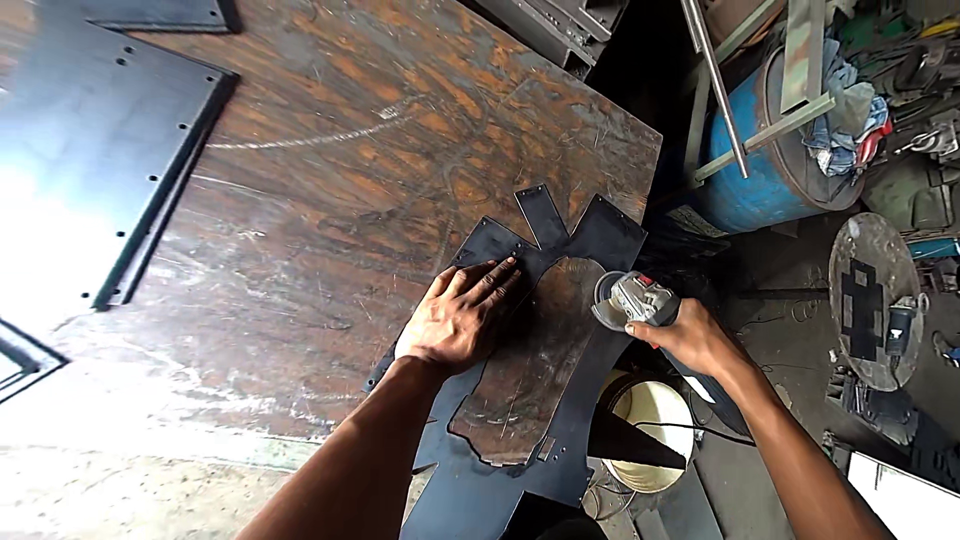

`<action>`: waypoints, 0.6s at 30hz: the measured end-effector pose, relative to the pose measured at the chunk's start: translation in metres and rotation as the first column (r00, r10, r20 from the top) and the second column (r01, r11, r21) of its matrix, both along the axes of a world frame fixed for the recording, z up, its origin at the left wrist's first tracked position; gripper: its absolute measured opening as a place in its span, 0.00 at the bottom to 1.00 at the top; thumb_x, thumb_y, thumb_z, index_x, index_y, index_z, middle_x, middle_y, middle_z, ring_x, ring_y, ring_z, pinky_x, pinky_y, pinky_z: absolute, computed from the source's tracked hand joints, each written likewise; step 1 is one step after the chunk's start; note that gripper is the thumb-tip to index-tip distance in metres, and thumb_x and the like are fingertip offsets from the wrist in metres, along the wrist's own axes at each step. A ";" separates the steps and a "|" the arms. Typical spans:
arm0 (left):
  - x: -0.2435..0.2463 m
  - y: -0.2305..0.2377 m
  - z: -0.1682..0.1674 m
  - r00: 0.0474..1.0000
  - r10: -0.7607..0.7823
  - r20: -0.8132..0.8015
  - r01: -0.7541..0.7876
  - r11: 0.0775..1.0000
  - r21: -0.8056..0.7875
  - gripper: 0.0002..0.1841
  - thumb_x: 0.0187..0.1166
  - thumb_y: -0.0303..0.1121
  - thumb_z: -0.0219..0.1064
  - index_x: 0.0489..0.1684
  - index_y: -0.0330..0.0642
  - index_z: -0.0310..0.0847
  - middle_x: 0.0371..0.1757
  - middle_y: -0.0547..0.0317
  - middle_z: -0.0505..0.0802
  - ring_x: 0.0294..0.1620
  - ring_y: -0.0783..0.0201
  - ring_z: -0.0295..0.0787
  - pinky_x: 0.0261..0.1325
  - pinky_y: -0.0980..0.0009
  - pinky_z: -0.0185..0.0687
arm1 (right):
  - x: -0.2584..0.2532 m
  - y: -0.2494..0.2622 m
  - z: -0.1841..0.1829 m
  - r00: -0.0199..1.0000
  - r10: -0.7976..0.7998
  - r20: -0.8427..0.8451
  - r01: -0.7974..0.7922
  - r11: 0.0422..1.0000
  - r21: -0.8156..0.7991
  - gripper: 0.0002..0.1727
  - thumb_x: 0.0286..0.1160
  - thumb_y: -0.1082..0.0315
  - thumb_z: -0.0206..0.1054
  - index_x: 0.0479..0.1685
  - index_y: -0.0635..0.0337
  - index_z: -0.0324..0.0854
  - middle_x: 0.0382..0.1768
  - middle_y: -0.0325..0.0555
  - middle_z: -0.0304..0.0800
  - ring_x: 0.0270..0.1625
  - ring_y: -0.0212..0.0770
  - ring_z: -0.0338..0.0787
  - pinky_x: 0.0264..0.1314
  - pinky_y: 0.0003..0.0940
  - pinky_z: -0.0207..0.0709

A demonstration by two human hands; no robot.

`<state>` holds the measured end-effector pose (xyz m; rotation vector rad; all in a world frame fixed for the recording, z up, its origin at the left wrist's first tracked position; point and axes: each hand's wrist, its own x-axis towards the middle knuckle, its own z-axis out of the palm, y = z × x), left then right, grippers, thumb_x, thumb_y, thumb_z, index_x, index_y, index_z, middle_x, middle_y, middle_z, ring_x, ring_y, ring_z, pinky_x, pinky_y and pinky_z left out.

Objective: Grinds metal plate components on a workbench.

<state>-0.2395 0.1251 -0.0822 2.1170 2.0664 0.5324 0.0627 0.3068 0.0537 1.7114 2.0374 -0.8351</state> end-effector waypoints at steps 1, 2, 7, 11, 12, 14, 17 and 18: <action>0.000 0.000 0.000 1.000 0.004 0.000 -0.004 1.000 -0.005 0.28 0.86 0.43 0.43 0.86 0.59 0.71 0.89 0.71 0.73 0.88 0.60 0.67 0.84 0.52 0.62 | 0.003 -0.007 0.001 1.000 0.014 0.006 -0.014 0.999 -0.033 0.38 0.44 0.22 0.80 0.38 0.46 0.89 0.29 0.37 0.93 0.33 0.38 0.93 0.41 0.53 0.89; 0.001 0.000 0.000 1.000 0.008 0.002 -0.008 1.000 -0.007 0.28 0.87 0.43 0.43 0.86 0.59 0.71 0.89 0.71 0.73 0.88 0.60 0.67 0.84 0.52 0.62 | 0.008 -0.017 0.002 0.999 0.026 0.027 -0.024 0.998 -0.063 0.41 0.42 0.22 0.80 0.44 0.47 0.89 0.34 0.37 0.94 0.41 0.38 0.94 0.49 0.53 0.89; 0.001 -0.002 0.001 1.000 -0.002 0.002 0.002 1.000 -0.008 0.29 0.86 0.41 0.43 0.86 0.59 0.71 0.89 0.71 0.73 0.88 0.58 0.67 0.85 0.51 0.61 | 0.022 -0.102 0.010 0.972 0.164 0.170 -0.133 0.975 -0.178 0.54 0.34 0.12 0.70 0.51 0.51 0.89 0.44 0.41 0.95 0.53 0.41 0.94 0.57 0.54 0.87; 0.000 0.000 0.002 1.000 -0.005 0.002 0.005 1.000 -0.002 0.29 0.86 0.42 0.42 0.87 0.60 0.70 0.88 0.70 0.74 0.88 0.57 0.68 0.84 0.50 0.61 | 0.014 -0.160 0.020 0.928 0.316 0.199 -0.232 0.906 -0.354 0.52 0.38 0.12 0.68 0.46 0.54 0.88 0.40 0.46 0.94 0.48 0.47 0.94 0.49 0.56 0.86; 0.000 0.000 0.003 1.000 -0.007 0.001 0.007 1.000 -0.009 0.29 0.86 0.43 0.42 0.87 0.60 0.70 0.89 0.70 0.74 0.88 0.57 0.68 0.84 0.50 0.61 | 0.014 -0.172 0.019 0.921 0.346 0.181 -0.261 0.890 -0.375 0.53 0.38 0.12 0.67 0.48 0.55 0.88 0.40 0.47 0.94 0.49 0.47 0.94 0.50 0.56 0.86; 0.001 0.000 0.005 1.000 -0.007 -0.004 0.007 1.000 -0.021 0.29 0.87 0.43 0.42 0.87 0.59 0.70 0.89 0.69 0.74 0.88 0.56 0.68 0.85 0.49 0.60 | 0.016 -0.186 0.015 0.909 0.384 0.162 -0.303 0.875 -0.377 0.55 0.37 0.11 0.66 0.47 0.57 0.88 0.41 0.47 0.94 0.50 0.47 0.94 0.50 0.55 0.86; 0.000 0.000 0.004 1.000 -0.001 -0.004 0.001 1.000 -0.011 0.28 0.87 0.43 0.42 0.87 0.59 0.70 0.89 0.69 0.74 0.88 0.57 0.68 0.85 0.50 0.60 | 0.012 -0.171 0.019 0.940 0.295 0.173 -0.224 0.912 -0.343 0.55 0.38 0.13 0.68 0.51 0.56 0.88 0.44 0.48 0.94 0.52 0.48 0.94 0.53 0.55 0.86; 0.000 0.001 0.003 1.000 0.001 -0.007 -0.001 1.000 -0.007 0.28 0.87 0.43 0.42 0.87 0.60 0.70 0.88 0.70 0.74 0.88 0.57 0.68 0.85 0.50 0.60 | 0.012 -0.158 0.019 0.952 0.252 0.175 -0.191 0.934 -0.303 0.55 0.38 0.13 0.69 0.54 0.55 0.88 0.45 0.47 0.94 0.54 0.47 0.94 0.55 0.56 0.86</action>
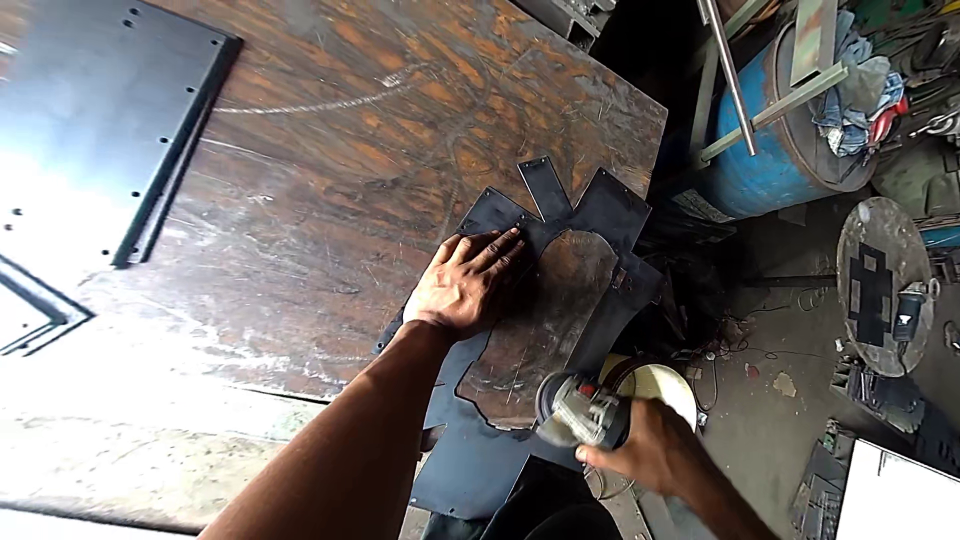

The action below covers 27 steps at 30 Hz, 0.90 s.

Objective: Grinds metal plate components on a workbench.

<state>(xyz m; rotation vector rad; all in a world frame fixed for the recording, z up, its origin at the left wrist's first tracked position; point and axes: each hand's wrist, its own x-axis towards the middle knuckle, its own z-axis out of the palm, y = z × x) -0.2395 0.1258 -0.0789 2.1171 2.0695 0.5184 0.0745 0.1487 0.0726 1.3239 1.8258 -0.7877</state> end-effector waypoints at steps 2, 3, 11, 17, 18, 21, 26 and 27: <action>0.000 0.000 -0.001 1.000 0.002 -0.003 -0.002 1.000 0.004 0.28 0.88 0.43 0.41 0.87 0.60 0.70 0.88 0.70 0.75 0.88 0.57 0.68 0.85 0.51 0.60 | 0.002 0.030 -0.006 0.998 -0.039 -0.055 0.045 0.991 0.127 0.54 0.37 0.13 0.71 0.53 0.53 0.89 0.46 0.45 0.95 0.54 0.45 0.94 0.58 0.57 0.87; 0.000 0.000 -0.002 1.000 -0.001 -0.003 0.001 1.000 -0.005 0.28 0.88 0.44 0.41 0.88 0.60 0.69 0.88 0.70 0.74 0.88 0.57 0.68 0.85 0.51 0.59 | 0.002 0.047 -0.010 0.996 -0.041 -0.083 0.057 0.979 0.196 0.52 0.37 0.14 0.72 0.50 0.52 0.90 0.43 0.44 0.95 0.51 0.45 0.95 0.55 0.58 0.87; -0.001 0.000 0.000 1.000 -0.010 -0.008 0.010 1.000 -0.020 0.28 0.88 0.43 0.39 0.87 0.60 0.69 0.89 0.69 0.73 0.88 0.57 0.67 0.86 0.51 0.58 | -0.002 0.092 -0.021 0.989 -0.076 -0.128 0.116 0.931 0.346 0.44 0.39 0.16 0.75 0.38 0.49 0.88 0.29 0.44 0.91 0.35 0.47 0.93 0.36 0.62 0.85; 0.000 -0.002 0.002 1.000 -0.017 0.013 0.017 1.000 -0.021 0.29 0.89 0.43 0.38 0.87 0.58 0.69 0.89 0.69 0.74 0.89 0.57 0.66 0.87 0.50 0.56 | 0.013 -0.031 -0.009 0.999 0.019 -0.031 -0.017 0.996 0.085 0.53 0.38 0.13 0.69 0.52 0.51 0.89 0.43 0.43 0.95 0.51 0.44 0.94 0.53 0.55 0.87; -0.001 -0.001 0.001 1.000 -0.016 0.014 0.016 1.000 -0.012 0.28 0.89 0.43 0.38 0.87 0.58 0.70 0.88 0.69 0.74 0.88 0.57 0.67 0.87 0.50 0.56 | 0.016 -0.050 -0.008 0.999 0.050 0.011 -0.050 0.997 0.053 0.54 0.37 0.12 0.68 0.52 0.52 0.89 0.43 0.44 0.95 0.51 0.45 0.95 0.52 0.56 0.88; -0.001 -0.002 0.001 1.000 -0.017 0.006 0.017 1.000 -0.016 0.28 0.89 0.43 0.38 0.87 0.58 0.69 0.89 0.69 0.73 0.89 0.57 0.66 0.87 0.51 0.56 | 0.018 -0.085 -0.002 0.986 0.067 0.154 -0.059 0.997 -0.054 0.54 0.34 0.09 0.65 0.44 0.52 0.89 0.38 0.45 0.94 0.48 0.47 0.95 0.47 0.55 0.86; -0.001 -0.001 0.002 1.000 -0.018 0.004 0.018 1.000 -0.015 0.28 0.89 0.44 0.40 0.86 0.58 0.70 0.88 0.68 0.74 0.88 0.56 0.68 0.86 0.49 0.58 | 0.020 -0.086 -0.007 0.997 -0.015 0.070 0.006 0.992 0.127 0.56 0.37 0.10 0.65 0.50 0.54 0.89 0.42 0.46 0.95 0.50 0.47 0.95 0.49 0.56 0.87; -0.001 -0.001 0.002 1.000 -0.021 0.005 0.021 1.000 -0.020 0.28 0.89 0.44 0.40 0.86 0.57 0.70 0.88 0.67 0.74 0.88 0.55 0.68 0.86 0.48 0.57 | 0.018 -0.083 -0.008 0.999 -0.026 0.037 0.019 0.985 0.173 0.56 0.38 0.11 0.66 0.53 0.54 0.89 0.44 0.45 0.96 0.51 0.46 0.95 0.50 0.55 0.88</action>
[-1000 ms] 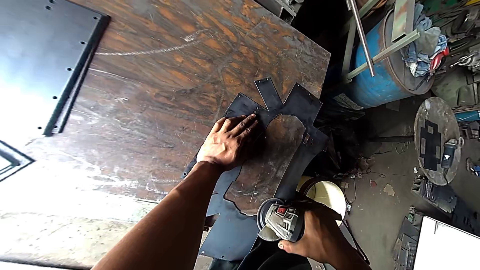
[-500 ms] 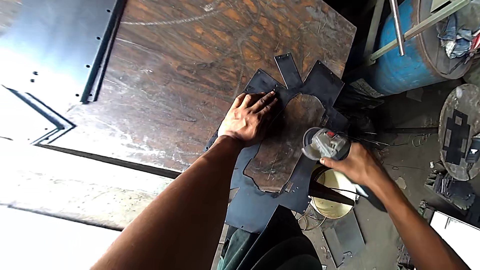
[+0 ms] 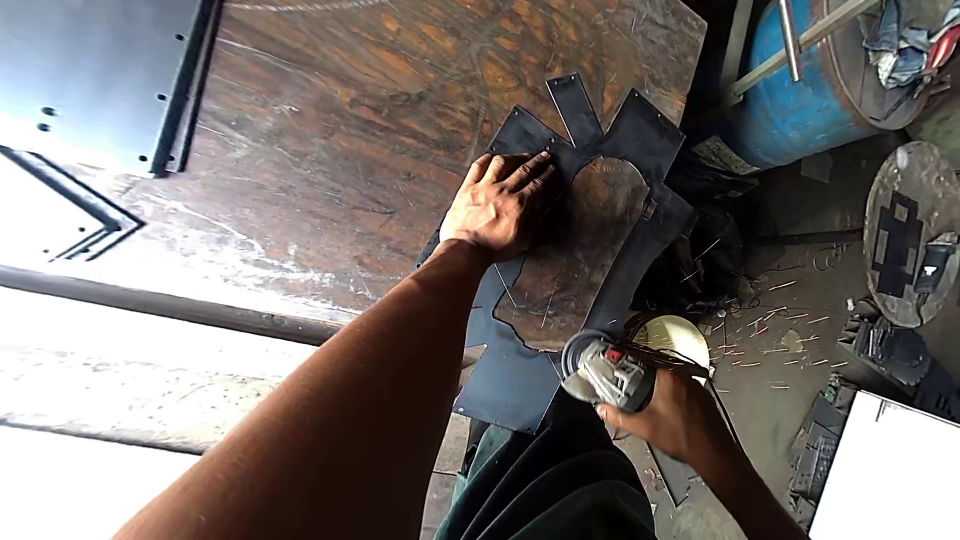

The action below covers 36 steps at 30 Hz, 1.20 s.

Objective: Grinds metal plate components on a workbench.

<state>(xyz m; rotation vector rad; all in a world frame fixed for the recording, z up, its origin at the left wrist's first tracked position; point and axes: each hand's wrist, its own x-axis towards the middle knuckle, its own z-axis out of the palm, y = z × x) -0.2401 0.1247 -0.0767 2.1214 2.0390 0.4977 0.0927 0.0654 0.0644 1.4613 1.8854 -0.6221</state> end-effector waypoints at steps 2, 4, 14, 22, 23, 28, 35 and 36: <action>0.002 -0.003 0.001 1.000 -0.005 0.012 0.005 1.000 -0.006 0.29 0.88 0.44 0.40 0.86 0.56 0.70 0.89 0.66 0.74 0.88 0.54 0.67 0.86 0.48 0.57 | -0.001 0.001 0.001 1.000 0.011 0.012 -0.011 1.000 0.014 0.57 0.38 0.11 0.65 0.58 0.52 0.87 0.46 0.43 0.95 0.53 0.43 0.94 0.53 0.53 0.88; 0.002 -0.002 0.001 1.000 -0.004 0.014 0.004 1.000 -0.002 0.29 0.88 0.44 0.39 0.86 0.56 0.70 0.89 0.66 0.74 0.88 0.54 0.66 0.87 0.48 0.55 | 0.001 -0.005 0.005 0.998 0.004 0.061 0.001 0.997 -0.079 0.56 0.37 0.11 0.65 0.53 0.53 0.88 0.45 0.45 0.95 0.53 0.46 0.94 0.52 0.55 0.87; 0.001 -0.002 0.002 1.000 -0.002 0.000 0.002 1.000 -0.005 0.29 0.88 0.43 0.39 0.86 0.55 0.70 0.89 0.65 0.74 0.88 0.54 0.67 0.87 0.48 0.56 | 0.006 0.009 0.002 1.000 -0.023 -0.008 0.024 1.000 0.018 0.54 0.37 0.12 0.68 0.54 0.50 0.88 0.43 0.42 0.94 0.51 0.43 0.94 0.53 0.52 0.87; 0.001 0.000 0.003 1.000 0.005 -0.023 -0.006 1.000 -0.016 0.29 0.88 0.44 0.39 0.87 0.55 0.69 0.89 0.66 0.73 0.89 0.55 0.66 0.87 0.49 0.56 | -0.004 0.005 -0.003 0.998 -0.044 -0.035 0.043 0.999 -0.018 0.55 0.38 0.12 0.67 0.57 0.51 0.88 0.46 0.43 0.95 0.54 0.45 0.94 0.53 0.55 0.87; 0.001 0.000 0.003 1.000 0.002 -0.023 -0.002 1.000 -0.020 0.29 0.89 0.44 0.38 0.87 0.55 0.69 0.90 0.66 0.72 0.89 0.55 0.65 0.88 0.49 0.55 | -0.005 0.008 -0.004 0.998 -0.044 -0.041 0.045 0.999 0.014 0.54 0.38 0.12 0.67 0.56 0.50 0.88 0.45 0.42 0.95 0.53 0.43 0.94 0.53 0.53 0.87; 0.001 0.004 0.002 1.000 0.014 -0.026 -0.015 1.000 -0.012 0.28 0.88 0.43 0.39 0.86 0.56 0.70 0.89 0.67 0.73 0.88 0.55 0.67 0.87 0.48 0.56 | -0.001 -0.001 0.008 0.992 0.003 0.127 0.024 0.978 -0.208 0.56 0.37 0.10 0.65 0.49 0.55 0.88 0.43 0.50 0.94 0.52 0.52 0.94 0.51 0.58 0.85; 0.002 0.001 0.003 0.999 0.012 -0.033 -0.012 1.000 -0.019 0.29 0.89 0.43 0.39 0.87 0.55 0.69 0.90 0.67 0.72 0.89 0.55 0.66 0.87 0.49 0.56 | 0.010 -0.015 0.015 0.981 0.013 0.195 0.036 0.968 -0.247 0.56 0.35 0.07 0.62 0.45 0.53 0.88 0.39 0.47 0.94 0.49 0.48 0.95 0.48 0.54 0.86; 0.002 0.002 0.003 0.999 0.010 -0.031 -0.011 1.000 -0.013 0.28 0.89 0.43 0.39 0.87 0.56 0.69 0.89 0.67 0.73 0.88 0.55 0.66 0.87 0.49 0.56 | 0.014 -0.014 0.014 0.983 -0.001 0.185 0.045 0.972 -0.232 0.56 0.34 0.07 0.62 0.44 0.53 0.88 0.39 0.46 0.94 0.49 0.48 0.95 0.48 0.54 0.86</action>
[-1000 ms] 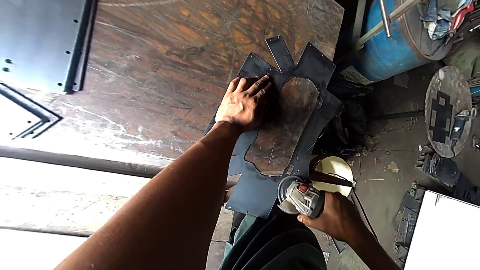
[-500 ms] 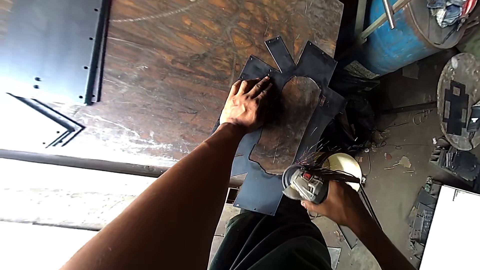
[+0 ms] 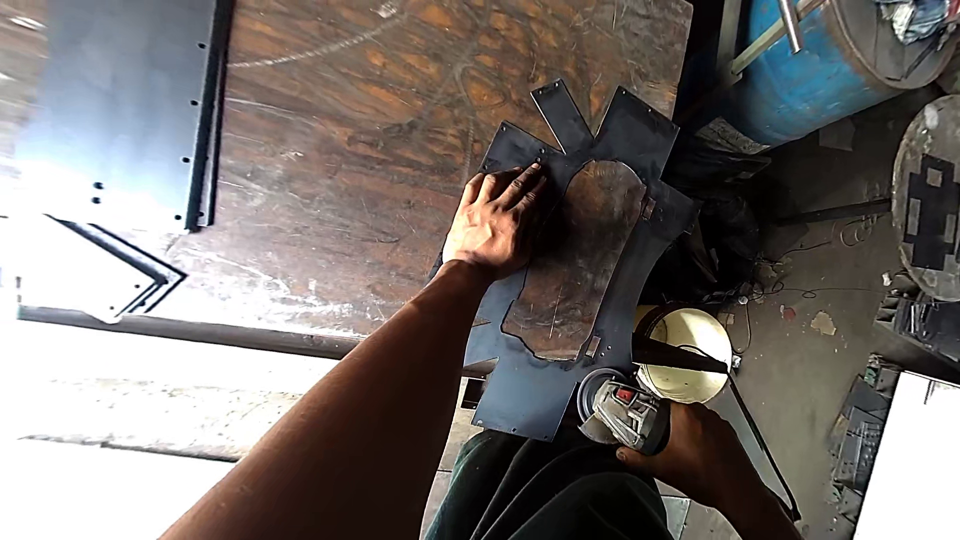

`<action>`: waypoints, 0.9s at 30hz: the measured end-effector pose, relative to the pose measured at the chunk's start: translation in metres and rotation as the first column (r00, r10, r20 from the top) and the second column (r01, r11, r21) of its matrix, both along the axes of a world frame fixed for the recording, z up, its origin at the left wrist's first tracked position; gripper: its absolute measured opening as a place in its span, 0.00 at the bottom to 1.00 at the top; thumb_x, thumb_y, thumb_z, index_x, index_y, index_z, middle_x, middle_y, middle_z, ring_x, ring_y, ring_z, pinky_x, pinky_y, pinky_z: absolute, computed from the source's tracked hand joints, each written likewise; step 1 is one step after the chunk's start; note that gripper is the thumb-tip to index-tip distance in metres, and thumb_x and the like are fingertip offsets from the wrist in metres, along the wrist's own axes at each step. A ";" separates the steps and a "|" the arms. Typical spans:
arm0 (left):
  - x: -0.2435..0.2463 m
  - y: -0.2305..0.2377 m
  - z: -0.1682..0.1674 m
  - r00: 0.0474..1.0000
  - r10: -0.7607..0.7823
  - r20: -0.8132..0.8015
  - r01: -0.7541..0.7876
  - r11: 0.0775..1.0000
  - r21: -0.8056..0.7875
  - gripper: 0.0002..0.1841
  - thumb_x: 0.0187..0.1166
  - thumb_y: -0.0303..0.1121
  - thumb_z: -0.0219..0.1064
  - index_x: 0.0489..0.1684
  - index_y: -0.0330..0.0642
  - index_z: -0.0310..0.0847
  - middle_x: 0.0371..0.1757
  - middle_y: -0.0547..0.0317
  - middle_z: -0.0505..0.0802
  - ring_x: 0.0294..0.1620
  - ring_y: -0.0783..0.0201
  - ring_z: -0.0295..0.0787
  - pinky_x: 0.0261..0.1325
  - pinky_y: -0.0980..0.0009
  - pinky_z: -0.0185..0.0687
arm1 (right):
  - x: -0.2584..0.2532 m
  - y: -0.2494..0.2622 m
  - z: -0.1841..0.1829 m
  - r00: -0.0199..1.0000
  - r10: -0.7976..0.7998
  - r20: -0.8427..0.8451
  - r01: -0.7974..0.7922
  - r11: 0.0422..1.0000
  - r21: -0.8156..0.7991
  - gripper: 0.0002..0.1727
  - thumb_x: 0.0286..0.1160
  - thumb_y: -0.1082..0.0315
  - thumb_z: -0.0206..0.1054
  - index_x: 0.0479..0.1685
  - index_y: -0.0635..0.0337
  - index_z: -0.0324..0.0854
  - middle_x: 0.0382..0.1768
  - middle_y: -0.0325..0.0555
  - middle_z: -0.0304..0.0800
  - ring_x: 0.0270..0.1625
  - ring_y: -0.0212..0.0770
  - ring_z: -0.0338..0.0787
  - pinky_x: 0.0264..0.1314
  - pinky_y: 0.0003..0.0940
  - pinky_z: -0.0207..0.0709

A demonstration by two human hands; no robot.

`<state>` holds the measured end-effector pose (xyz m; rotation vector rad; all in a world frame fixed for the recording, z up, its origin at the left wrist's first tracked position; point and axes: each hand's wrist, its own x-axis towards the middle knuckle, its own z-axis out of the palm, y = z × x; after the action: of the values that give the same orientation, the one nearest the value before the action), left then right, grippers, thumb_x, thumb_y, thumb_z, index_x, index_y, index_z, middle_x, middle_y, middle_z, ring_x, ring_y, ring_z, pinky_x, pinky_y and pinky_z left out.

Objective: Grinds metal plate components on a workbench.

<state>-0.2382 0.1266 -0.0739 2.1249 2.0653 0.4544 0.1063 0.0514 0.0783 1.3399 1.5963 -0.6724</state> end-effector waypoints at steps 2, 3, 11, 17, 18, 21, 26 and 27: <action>0.000 0.001 0.000 1.000 0.000 0.001 0.000 1.000 0.004 0.28 0.89 0.44 0.39 0.87 0.56 0.69 0.89 0.67 0.73 0.88 0.55 0.67 0.86 0.49 0.57 | 0.005 0.006 -0.004 0.998 -0.033 -0.044 0.035 0.998 0.055 0.55 0.35 0.08 0.63 0.44 0.53 0.88 0.39 0.47 0.94 0.49 0.48 0.95 0.48 0.55 0.86; 0.000 0.001 -0.001 1.000 0.001 0.001 -0.001 1.000 0.001 0.28 0.89 0.44 0.39 0.87 0.56 0.69 0.89 0.66 0.73 0.88 0.55 0.67 0.86 0.49 0.57 | 0.006 0.010 -0.006 0.996 -0.047 -0.081 0.055 0.994 0.091 0.55 0.35 0.09 0.64 0.44 0.54 0.89 0.39 0.48 0.94 0.49 0.49 0.95 0.48 0.56 0.87; 0.000 0.000 0.002 1.000 0.001 0.008 0.000 1.000 -0.015 0.29 0.88 0.44 0.39 0.87 0.55 0.69 0.89 0.66 0.73 0.89 0.55 0.66 0.87 0.48 0.55 | 0.009 0.020 -0.008 0.998 -0.009 -0.062 0.012 0.998 0.059 0.55 0.33 0.08 0.64 0.43 0.52 0.88 0.39 0.45 0.93 0.49 0.47 0.94 0.49 0.53 0.86; 0.001 -0.004 0.001 1.000 0.003 0.006 -0.003 1.000 -0.028 0.29 0.88 0.44 0.38 0.87 0.55 0.69 0.89 0.66 0.73 0.89 0.54 0.66 0.88 0.48 0.54 | 0.009 0.020 -0.008 0.994 0.024 -0.106 -0.012 0.993 0.120 0.54 0.35 0.09 0.65 0.44 0.52 0.89 0.38 0.45 0.94 0.47 0.47 0.95 0.47 0.55 0.87; 0.001 -0.002 0.001 1.000 0.002 0.005 -0.002 1.000 -0.013 0.29 0.88 0.44 0.39 0.87 0.55 0.69 0.89 0.66 0.73 0.88 0.54 0.67 0.87 0.49 0.55 | 0.010 0.020 -0.007 0.996 0.038 -0.078 -0.032 0.997 0.077 0.54 0.34 0.09 0.64 0.43 0.53 0.88 0.38 0.46 0.94 0.47 0.48 0.95 0.47 0.56 0.86; -0.001 0.001 0.000 1.000 0.003 0.003 -0.003 1.000 -0.004 0.29 0.88 0.44 0.39 0.87 0.56 0.69 0.89 0.66 0.73 0.88 0.55 0.67 0.86 0.49 0.56 | 0.010 0.020 -0.007 0.998 0.053 -0.038 -0.051 0.998 0.046 0.55 0.33 0.08 0.64 0.42 0.52 0.88 0.38 0.45 0.94 0.47 0.47 0.95 0.46 0.55 0.86; 0.000 -0.003 0.001 1.000 -0.012 0.020 0.013 0.999 -0.034 0.29 0.88 0.45 0.39 0.87 0.55 0.68 0.90 0.65 0.71 0.89 0.53 0.65 0.88 0.47 0.54 | 0.002 0.021 -0.007 0.994 0.070 -0.087 -0.053 0.982 0.183 0.56 0.36 0.09 0.63 0.48 0.53 0.89 0.41 0.45 0.95 0.49 0.47 0.95 0.47 0.54 0.87; 0.000 -0.001 0.001 1.000 -0.009 0.017 0.009 1.000 -0.023 0.29 0.88 0.45 0.39 0.87 0.55 0.68 0.90 0.65 0.72 0.89 0.53 0.65 0.88 0.47 0.54 | 0.001 0.022 -0.005 0.997 0.065 -0.052 -0.057 0.988 0.146 0.56 0.36 0.09 0.63 0.46 0.54 0.88 0.40 0.47 0.95 0.49 0.49 0.95 0.47 0.56 0.86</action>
<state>-0.2385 0.1259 -0.0725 2.1092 2.0412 0.4428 0.1074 0.0733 0.0736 1.3806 1.7525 -0.5717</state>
